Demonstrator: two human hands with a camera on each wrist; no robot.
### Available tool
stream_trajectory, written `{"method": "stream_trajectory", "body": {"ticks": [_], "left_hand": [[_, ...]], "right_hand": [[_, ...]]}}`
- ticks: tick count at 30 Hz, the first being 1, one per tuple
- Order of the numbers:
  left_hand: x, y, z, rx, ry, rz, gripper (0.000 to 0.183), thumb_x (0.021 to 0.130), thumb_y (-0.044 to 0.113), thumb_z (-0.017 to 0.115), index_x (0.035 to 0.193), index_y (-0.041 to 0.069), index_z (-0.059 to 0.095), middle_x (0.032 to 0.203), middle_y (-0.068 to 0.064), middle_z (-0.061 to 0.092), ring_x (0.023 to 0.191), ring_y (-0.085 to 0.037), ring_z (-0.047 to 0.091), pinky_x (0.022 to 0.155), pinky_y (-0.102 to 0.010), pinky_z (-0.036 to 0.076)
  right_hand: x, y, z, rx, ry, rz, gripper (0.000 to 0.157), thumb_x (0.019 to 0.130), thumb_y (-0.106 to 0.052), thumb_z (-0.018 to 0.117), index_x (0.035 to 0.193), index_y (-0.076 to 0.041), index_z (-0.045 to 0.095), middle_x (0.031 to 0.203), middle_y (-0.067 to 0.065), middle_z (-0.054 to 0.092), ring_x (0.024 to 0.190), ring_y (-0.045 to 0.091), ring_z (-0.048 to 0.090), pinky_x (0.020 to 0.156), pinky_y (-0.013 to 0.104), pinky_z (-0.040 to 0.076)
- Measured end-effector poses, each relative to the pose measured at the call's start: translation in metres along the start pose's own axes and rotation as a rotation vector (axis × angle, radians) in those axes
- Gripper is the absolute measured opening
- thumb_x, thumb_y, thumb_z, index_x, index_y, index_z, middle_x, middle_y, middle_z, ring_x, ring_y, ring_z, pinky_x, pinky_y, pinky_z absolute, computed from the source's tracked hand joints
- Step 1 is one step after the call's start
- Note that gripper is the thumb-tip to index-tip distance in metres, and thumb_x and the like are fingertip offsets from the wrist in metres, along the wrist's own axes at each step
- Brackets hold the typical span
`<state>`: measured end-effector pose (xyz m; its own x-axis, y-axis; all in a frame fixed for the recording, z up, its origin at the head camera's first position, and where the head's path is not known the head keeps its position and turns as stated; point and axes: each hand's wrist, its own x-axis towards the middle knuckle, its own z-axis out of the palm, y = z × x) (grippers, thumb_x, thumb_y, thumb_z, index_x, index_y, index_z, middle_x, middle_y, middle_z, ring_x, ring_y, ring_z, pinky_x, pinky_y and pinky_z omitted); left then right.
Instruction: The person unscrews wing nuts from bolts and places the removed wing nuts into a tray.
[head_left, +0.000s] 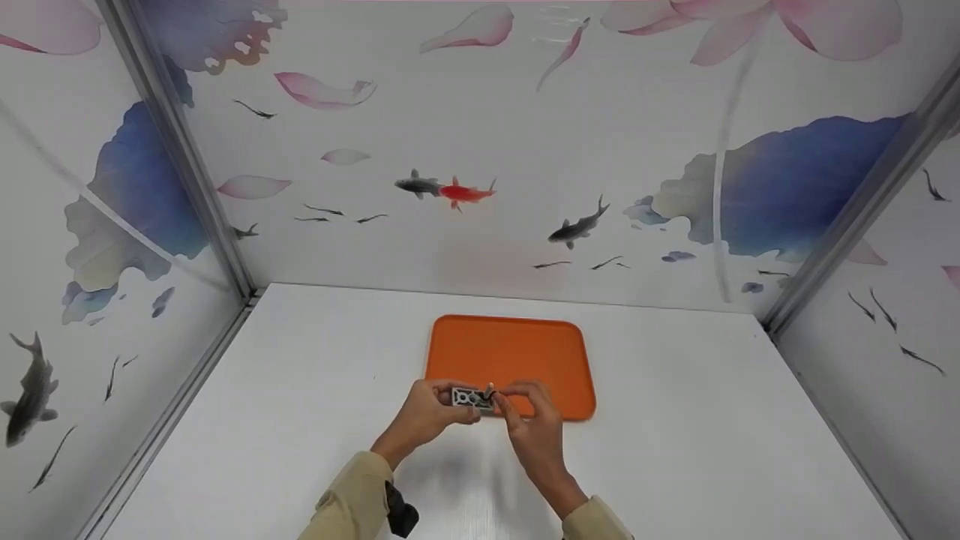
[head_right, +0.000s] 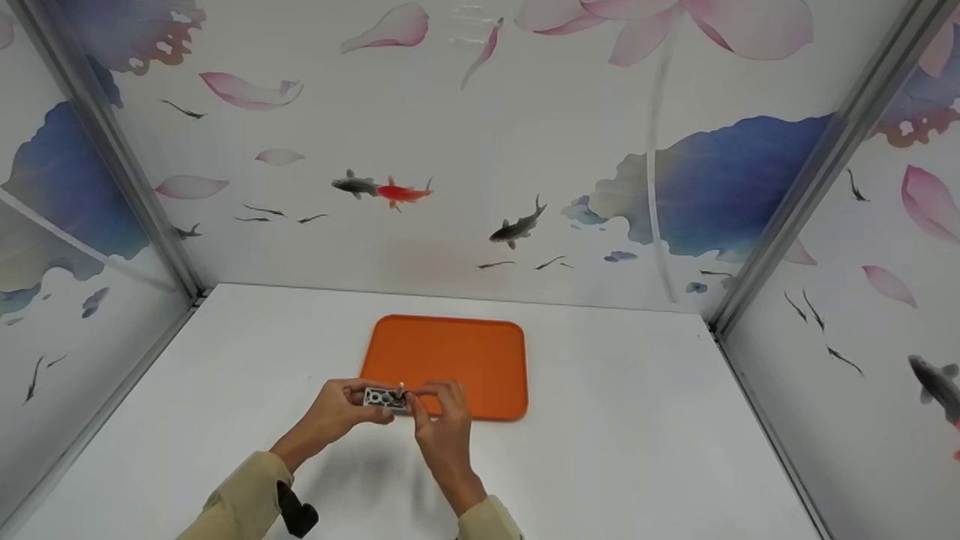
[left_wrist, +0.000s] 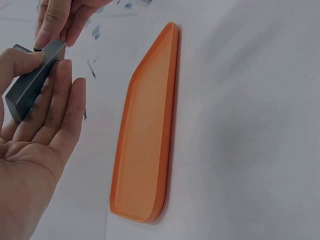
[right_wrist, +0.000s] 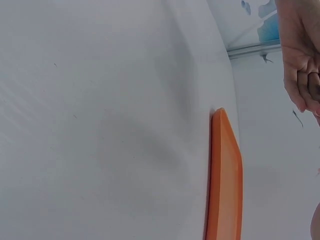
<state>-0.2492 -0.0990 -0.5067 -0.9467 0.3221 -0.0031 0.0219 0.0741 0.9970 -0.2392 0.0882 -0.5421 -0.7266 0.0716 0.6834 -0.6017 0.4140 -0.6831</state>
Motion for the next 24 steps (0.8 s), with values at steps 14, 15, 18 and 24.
{"method": "stream_trajectory", "body": {"ticks": [14,15,18,24], "left_hand": [[0.0044,-0.0035,0.0004,0.025,0.001,-0.017,0.036,0.083,0.003,0.074,0.117,-0.006,0.068,0.106,-0.018,0.075,0.093,-0.02,0.075,0.083,-0.032,0.063],[0.0047,-0.0034,0.0005,0.025,0.002,-0.019,0.035,0.083,0.003,0.074,0.117,-0.005,0.068,0.106,-0.018,0.075,0.093,-0.02,0.075,0.083,-0.032,0.062],[0.0048,-0.0034,0.0006,0.022,0.002,-0.02,0.034,0.084,0.003,0.074,0.117,-0.005,0.068,0.107,-0.017,0.075,0.093,-0.02,0.075,0.083,-0.031,0.062],[0.0027,-0.0013,0.003,0.01,-0.009,0.009,0.036,0.083,0.003,0.075,0.118,-0.006,0.068,0.107,-0.018,0.074,0.09,-0.017,0.075,0.082,-0.031,0.063]], "right_hand": [[-0.0021,0.0,-0.004,0.004,-0.039,-0.023,0.018,0.087,-0.011,0.076,0.104,-0.017,0.077,0.103,-0.001,0.069,0.098,0.016,0.064,0.083,0.033,0.058],[-0.0022,-0.0011,-0.0041,0.004,-0.045,-0.015,0.019,0.087,-0.011,0.077,0.105,-0.016,0.077,0.104,0.0,0.068,0.099,0.018,0.063,0.084,0.033,0.057],[-0.0028,-0.0029,-0.0034,0.006,-0.065,0.016,0.023,0.085,-0.011,0.078,0.108,-0.014,0.076,0.108,0.001,0.068,0.103,0.02,0.063,0.088,0.035,0.056],[-0.0051,-0.005,-0.0025,0.021,-0.104,0.076,0.026,0.084,-0.02,0.079,0.11,-0.015,0.076,0.109,-0.001,0.067,0.106,0.018,0.063,0.095,0.035,0.056]]}}
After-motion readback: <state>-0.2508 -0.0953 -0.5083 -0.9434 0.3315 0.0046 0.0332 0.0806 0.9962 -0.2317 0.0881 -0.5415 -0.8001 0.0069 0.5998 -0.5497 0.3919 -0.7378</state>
